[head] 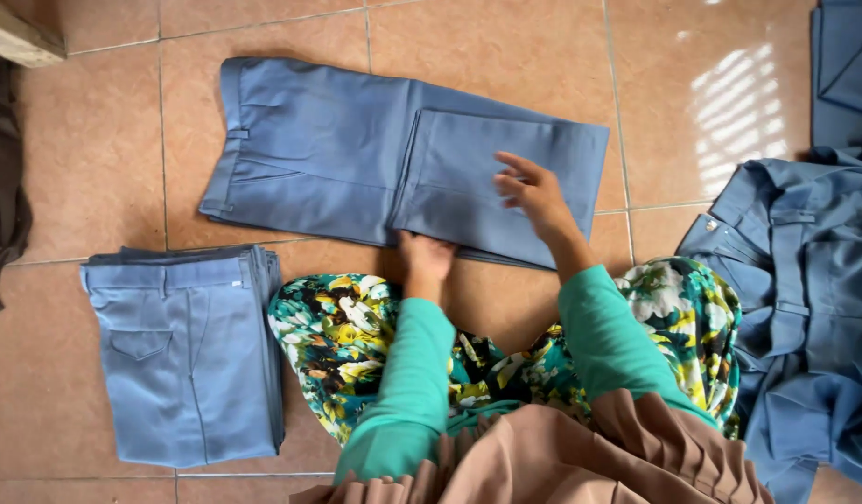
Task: Folding blue trousers into neat rectangles and stacking them on the floor.
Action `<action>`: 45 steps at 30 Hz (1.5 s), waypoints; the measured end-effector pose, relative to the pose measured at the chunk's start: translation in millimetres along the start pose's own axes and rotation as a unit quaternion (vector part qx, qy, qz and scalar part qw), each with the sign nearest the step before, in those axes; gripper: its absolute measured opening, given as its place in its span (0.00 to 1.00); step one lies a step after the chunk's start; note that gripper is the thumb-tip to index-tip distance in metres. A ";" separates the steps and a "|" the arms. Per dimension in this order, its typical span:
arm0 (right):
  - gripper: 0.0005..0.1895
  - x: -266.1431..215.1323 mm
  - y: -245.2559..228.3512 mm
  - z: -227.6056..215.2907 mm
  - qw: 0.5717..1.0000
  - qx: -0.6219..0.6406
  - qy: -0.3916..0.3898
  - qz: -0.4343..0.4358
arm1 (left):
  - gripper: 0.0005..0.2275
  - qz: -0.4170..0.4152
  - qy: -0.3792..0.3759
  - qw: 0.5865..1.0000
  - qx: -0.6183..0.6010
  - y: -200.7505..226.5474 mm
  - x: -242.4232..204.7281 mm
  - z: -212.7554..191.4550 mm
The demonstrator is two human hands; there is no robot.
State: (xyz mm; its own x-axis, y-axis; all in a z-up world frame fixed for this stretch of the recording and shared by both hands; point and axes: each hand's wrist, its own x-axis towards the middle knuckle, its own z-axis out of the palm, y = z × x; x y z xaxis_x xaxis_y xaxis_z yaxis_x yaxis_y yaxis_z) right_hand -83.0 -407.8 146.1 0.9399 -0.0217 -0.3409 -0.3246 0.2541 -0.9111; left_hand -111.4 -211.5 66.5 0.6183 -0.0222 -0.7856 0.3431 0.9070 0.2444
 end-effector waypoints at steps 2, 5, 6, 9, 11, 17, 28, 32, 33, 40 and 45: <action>0.21 23.6 47.7 -53.4 0.932 -0.322 0.147 -0.081 | 0.50 -0.001 -0.049 0.999 -0.017 43.9 49.6 -64.9; 0.26 -1.8 70.7 -96.5 0.846 -0.451 0.277 -0.065 | 0.36 0.094 0.006 0.989 0.117 55.2 24.4 -37.9; 0.26 -9.8 74.3 -102.2 0.845 -0.454 0.276 -0.066 | 0.36 0.094 0.006 0.989 0.114 52.1 45.4 -46.4; 0.35 -23.3 83.6 -118.6 0.857 -0.433 0.276 -0.039 | 0.24 0.288 0.143 0.901 0.292 50.3 92.2 -66.5; 0.40 -22.2 92.2 -127.4 0.883 -0.399 0.243 0.040 | 0.14 0.446 0.203 0.734 0.471 60.2 99.9 -76.9; 0.30 -21.8 98.6 -118.9 0.972 -0.068 0.215 0.067 | 0.22 0.565 0.197 0.499 0.627 63.5 23.6 -69.5; 0.22 -118.2 -121.9 -106.5 0.947 0.225 0.229 -0.035 | 0.25 0.402 -0.086 0.386 0.826 -108.8 -2.1 -30.1; 0.27 -137.2 -161.4 -69.6 0.947 0.221 0.216 -0.083 | 0.29 0.302 -0.327 0.487 0.752 -188.1 4.1 -27.6; 0.27 -131.2 -157.4 -64.7 0.947 0.221 0.219 -0.085 | 0.29 0.301 -0.330 0.486 0.751 -172.5 -21.5 -6.0; 0.21 -30.4 -38.1 -40.6 0.982 0.103 0.140 -0.075 | 0.17 0.109 -0.223 0.877 0.410 -52.4 20.3 10.0; 0.31 -33.3 -16.9 67.0 0.997 0.068 0.020 -0.026 | 0.41 0.082 -0.089 0.925 0.360 70.3 -32.6 20.0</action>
State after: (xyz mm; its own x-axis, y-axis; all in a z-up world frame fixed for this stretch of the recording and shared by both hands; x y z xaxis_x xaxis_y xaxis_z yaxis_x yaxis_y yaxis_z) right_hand -101.7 -346.6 188.4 0.9491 -0.0752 -0.3058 -0.2562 0.3806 -0.8886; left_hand -93.3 -155.4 120.6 0.7880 -0.0358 -0.6147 0.5772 0.3906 0.7171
